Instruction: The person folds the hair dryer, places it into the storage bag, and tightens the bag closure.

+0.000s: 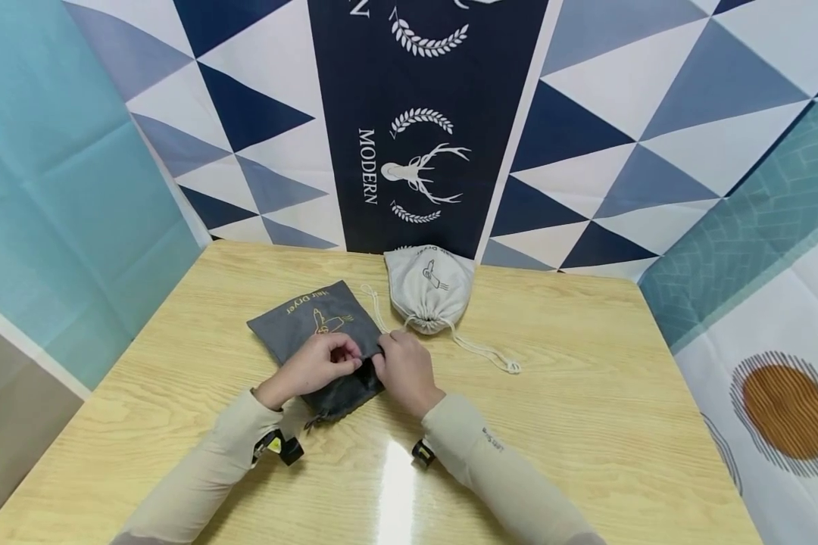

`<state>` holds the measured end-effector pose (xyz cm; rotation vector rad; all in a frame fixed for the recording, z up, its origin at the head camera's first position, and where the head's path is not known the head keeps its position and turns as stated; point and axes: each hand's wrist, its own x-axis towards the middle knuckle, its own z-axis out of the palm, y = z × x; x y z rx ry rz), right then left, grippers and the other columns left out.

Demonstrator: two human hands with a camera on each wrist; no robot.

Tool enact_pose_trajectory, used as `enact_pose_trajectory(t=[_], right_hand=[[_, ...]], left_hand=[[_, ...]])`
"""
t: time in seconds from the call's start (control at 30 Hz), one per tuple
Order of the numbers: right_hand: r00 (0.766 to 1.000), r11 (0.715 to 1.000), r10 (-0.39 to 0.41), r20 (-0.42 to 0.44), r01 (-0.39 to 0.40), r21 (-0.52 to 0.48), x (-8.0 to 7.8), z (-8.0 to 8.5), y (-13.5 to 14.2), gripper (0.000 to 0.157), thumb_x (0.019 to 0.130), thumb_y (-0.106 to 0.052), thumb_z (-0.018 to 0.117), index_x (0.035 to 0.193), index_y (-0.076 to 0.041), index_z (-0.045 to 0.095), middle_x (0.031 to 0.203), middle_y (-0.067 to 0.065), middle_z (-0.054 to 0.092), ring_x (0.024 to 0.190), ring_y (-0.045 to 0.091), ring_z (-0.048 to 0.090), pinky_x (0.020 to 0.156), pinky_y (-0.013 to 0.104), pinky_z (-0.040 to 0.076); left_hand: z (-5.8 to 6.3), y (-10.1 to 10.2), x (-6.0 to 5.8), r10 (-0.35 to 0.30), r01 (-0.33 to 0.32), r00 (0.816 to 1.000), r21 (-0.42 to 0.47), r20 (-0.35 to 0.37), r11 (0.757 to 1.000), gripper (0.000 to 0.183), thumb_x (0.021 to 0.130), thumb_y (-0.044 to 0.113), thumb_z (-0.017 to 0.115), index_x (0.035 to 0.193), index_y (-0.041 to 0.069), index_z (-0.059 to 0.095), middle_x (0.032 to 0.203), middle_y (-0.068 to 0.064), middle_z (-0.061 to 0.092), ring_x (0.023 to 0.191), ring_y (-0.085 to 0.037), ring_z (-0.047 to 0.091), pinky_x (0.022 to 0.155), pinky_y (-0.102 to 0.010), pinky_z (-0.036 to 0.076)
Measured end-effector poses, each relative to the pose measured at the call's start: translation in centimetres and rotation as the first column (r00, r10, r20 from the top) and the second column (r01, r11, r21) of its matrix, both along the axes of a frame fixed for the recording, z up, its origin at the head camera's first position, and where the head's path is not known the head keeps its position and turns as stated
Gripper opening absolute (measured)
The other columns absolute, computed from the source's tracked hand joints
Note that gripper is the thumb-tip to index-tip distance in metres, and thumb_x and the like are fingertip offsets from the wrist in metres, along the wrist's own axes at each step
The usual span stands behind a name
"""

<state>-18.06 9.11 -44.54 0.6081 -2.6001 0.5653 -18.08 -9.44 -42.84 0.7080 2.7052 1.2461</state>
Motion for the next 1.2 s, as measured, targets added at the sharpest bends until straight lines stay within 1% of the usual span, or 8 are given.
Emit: enact_pose_trajectory(t=[0.1,0.2,0.37,0.53,0.63,0.9,1.07,1.2], right_hand=[[0.999,0.999,0.006,-0.040,-0.007,-0.036,0.1,0.2,-0.2,0.006,0.078,-0.008,0.070,0.084,-0.006,0.071,0.075,0.006,0.063,0.070,0.025,0.062,0.059,0.039,0.050],[0.998,0.998,0.012,-0.062,-0.016,-0.058,0.1,0.5,-0.4,0.004,0.079,-0.008,0.069,0.082,-0.006,0.071,0.073,0.005,0.064,0.069,0.023,0.063,0.059,0.038,0.050],[0.997,0.998,0.033,-0.065,-0.036,-0.056,0.0,0.8,-0.5,0.004,0.080,-0.009,0.070,0.083,-0.007,0.072,0.074,0.006,0.066,0.071,0.024,0.064,0.061,0.038,0.051],[1.000,1.000,0.002,-0.007,-0.002,-0.008,-0.2,0.8,-0.3,0.012,0.075,-0.009,0.074,0.087,-0.006,0.072,0.080,0.007,0.067,0.075,0.025,0.066,0.063,0.040,0.053],[0.999,1.000,-0.020,0.030,0.020,-0.004,-0.2,1.0,-0.2,0.012,0.075,-0.008,0.074,0.086,-0.007,0.071,0.080,0.006,0.067,0.074,0.025,0.066,0.062,0.040,0.053],[0.995,0.996,-0.086,0.058,0.087,-0.023,-0.4,1.3,0.5,0.013,0.074,-0.008,0.075,0.087,-0.009,0.070,0.084,0.006,0.069,0.073,0.026,0.066,0.060,0.042,0.052],[0.990,0.994,-0.107,0.095,0.110,-0.029,-0.6,0.6,1.1,0.017,0.073,-0.006,0.073,0.090,-0.009,0.068,0.082,0.006,0.067,0.068,0.025,0.062,0.057,0.040,0.049],[0.982,0.990,-0.131,0.136,0.137,-0.031,-0.7,0.1,1.7,0.015,0.075,-0.008,0.070,0.089,-0.010,0.066,0.081,0.005,0.066,0.066,0.023,0.060,0.057,0.038,0.047]], left_hand=[[0.1,0.6,0.2,0.042,-0.050,0.996,-0.117,-0.076,0.992,0.017,0.086,0.022,0.072,0.086,0.015,0.057,0.077,0.004,0.057,0.066,-0.007,0.050,0.061,-0.022,0.042],[0.2,1.1,0.4,0.071,-0.106,0.983,-0.206,-0.167,0.973,0.023,0.085,0.026,0.072,0.085,0.016,0.052,0.076,0.005,0.050,0.063,-0.008,0.045,0.058,-0.023,0.037],[0.6,1.0,0.5,0.093,-0.136,0.970,-0.182,-0.227,0.974,0.021,0.086,0.017,0.070,0.079,0.015,0.050,0.071,0.004,0.047,0.060,-0.009,0.042,0.057,-0.024,0.033],[0.7,0.6,0.4,0.064,-0.094,0.975,-0.135,-0.213,0.986,0.020,0.085,0.012,0.068,0.078,0.015,0.049,0.069,0.005,0.046,0.060,-0.008,0.043,0.058,-0.023,0.034],[0.6,0.3,0.4,0.065,-0.090,0.980,-0.130,-0.187,0.987,0.021,0.084,0.012,0.068,0.078,0.015,0.049,0.068,0.005,0.046,0.059,-0.009,0.043,0.057,-0.022,0.033],[0.7,-0.7,0.6,0.100,-0.125,0.982,-0.149,-0.163,0.981,0.027,0.085,0.010,0.068,0.075,0.014,0.043,0.071,0.002,0.040,0.060,-0.012,0.037,0.062,-0.026,0.029],[0.8,-2.6,0.9,0.127,-0.142,0.988,-0.185,-0.090,0.972,0.030,0.085,0.007,0.067,0.074,0.013,0.040,0.073,0.000,0.037,0.063,-0.014,0.034,0.065,-0.031,0.028],[0.9,-4.3,0.8,0.166,-0.171,0.985,-0.213,-0.040,0.962,0.029,0.085,0.005,0.066,0.075,0.012,0.040,0.074,-0.002,0.037,0.065,-0.016,0.035,0.065,-0.032,0.029]])
